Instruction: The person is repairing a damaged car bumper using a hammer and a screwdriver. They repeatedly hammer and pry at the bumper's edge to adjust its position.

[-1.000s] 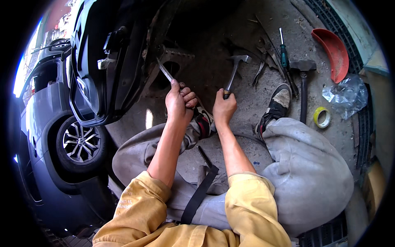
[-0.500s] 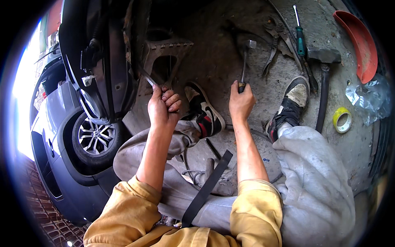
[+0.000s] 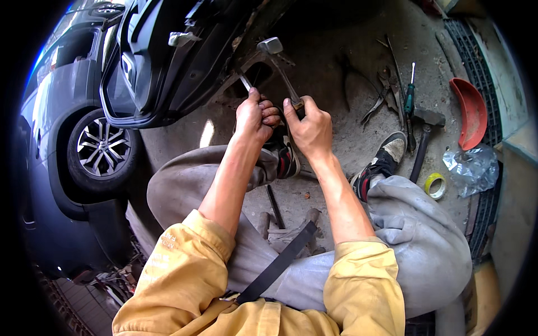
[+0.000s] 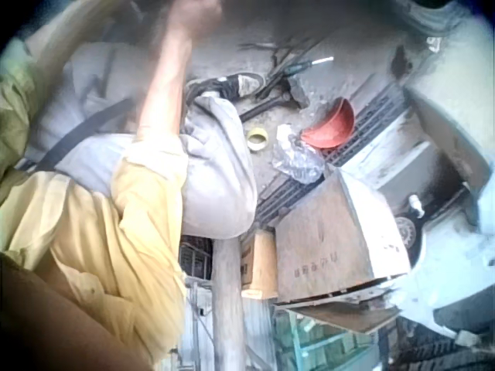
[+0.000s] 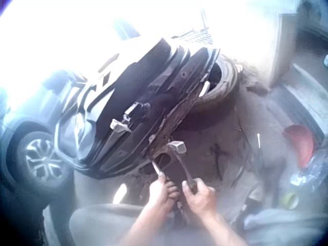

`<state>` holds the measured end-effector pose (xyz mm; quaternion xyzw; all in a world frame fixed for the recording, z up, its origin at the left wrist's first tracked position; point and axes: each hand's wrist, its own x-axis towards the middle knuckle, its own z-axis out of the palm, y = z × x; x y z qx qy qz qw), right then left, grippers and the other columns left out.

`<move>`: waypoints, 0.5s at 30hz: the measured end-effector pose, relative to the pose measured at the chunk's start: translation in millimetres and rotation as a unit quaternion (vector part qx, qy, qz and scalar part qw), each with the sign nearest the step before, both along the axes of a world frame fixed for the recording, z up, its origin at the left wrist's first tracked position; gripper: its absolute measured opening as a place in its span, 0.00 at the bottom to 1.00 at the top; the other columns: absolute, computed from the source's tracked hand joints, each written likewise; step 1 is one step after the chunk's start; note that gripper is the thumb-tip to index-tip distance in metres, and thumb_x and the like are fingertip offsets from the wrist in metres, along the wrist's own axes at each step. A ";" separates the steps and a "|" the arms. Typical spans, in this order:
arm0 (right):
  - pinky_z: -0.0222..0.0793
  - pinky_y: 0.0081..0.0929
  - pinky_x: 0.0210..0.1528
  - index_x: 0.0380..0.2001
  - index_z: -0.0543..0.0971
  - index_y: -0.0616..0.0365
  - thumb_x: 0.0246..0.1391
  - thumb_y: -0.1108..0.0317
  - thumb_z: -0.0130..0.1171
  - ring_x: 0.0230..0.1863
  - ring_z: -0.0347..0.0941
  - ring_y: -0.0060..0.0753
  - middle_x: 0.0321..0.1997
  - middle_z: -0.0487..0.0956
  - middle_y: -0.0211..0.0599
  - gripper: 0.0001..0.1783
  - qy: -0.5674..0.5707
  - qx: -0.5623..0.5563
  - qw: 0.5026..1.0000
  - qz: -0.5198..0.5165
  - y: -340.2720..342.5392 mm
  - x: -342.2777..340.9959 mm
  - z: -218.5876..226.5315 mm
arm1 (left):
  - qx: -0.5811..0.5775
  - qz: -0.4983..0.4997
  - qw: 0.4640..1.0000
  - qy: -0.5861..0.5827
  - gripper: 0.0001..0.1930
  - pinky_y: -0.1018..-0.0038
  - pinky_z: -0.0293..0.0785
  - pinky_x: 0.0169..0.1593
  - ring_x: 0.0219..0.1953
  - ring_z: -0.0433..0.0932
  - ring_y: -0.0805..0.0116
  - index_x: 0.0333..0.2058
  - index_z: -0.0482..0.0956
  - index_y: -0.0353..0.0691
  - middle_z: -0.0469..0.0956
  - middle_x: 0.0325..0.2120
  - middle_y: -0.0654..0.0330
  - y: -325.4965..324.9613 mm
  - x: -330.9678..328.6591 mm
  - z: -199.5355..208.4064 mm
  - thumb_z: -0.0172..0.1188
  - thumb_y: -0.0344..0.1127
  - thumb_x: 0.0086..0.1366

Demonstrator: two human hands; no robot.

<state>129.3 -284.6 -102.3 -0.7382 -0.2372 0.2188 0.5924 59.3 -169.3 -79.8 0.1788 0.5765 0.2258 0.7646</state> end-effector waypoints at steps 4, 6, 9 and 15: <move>0.72 0.47 0.29 0.29 0.76 0.61 0.61 0.52 0.61 0.31 0.79 0.61 0.23 0.79 0.56 0.21 -0.016 -0.021 0.996 0.090 21.4 -4.2 15.9 | 0.036 -0.030 0.998 0.050 0.20 0.79 0.48 0.17 0.13 0.54 0.78 0.30 0.65 0.44 0.60 0.16 0.69 0.4 -5.0 3.8 0.41 0.52 0.78; 0.72 0.48 0.30 0.29 0.76 0.62 0.61 0.49 0.60 0.32 0.79 0.63 0.24 0.79 0.58 0.23 -0.033 -0.071 0.989 0.129 32.1 2.6 11.4 | 0.037 -0.053 0.997 0.036 0.22 0.77 0.48 0.15 0.13 0.56 0.76 0.28 0.66 0.43 0.63 0.17 0.67 -0.8 -5.5 -3.2 0.41 0.52 0.77; 0.73 0.52 0.33 0.30 0.77 0.63 0.60 0.45 0.58 0.33 0.79 0.66 0.25 0.79 0.60 0.27 -0.077 -0.150 0.969 0.179 48.3 10.3 28.4 | 0.032 -0.051 0.998 0.027 0.22 0.75 0.50 0.14 0.13 0.57 0.75 0.27 0.68 0.42 0.63 0.17 0.66 2.5 -14.5 -11.2 0.41 0.51 0.77; 0.65 0.29 0.21 0.29 0.76 0.61 0.65 0.51 0.60 0.18 0.71 0.23 0.15 0.72 0.34 0.22 -0.201 0.073 0.972 0.100 47.7 -11.9 104.3 | 0.045 -0.064 0.994 0.074 0.25 0.70 0.55 0.14 0.11 0.62 0.70 0.26 0.67 0.41 0.62 0.12 0.65 1.2 -26.3 -10.1 0.41 0.53 0.77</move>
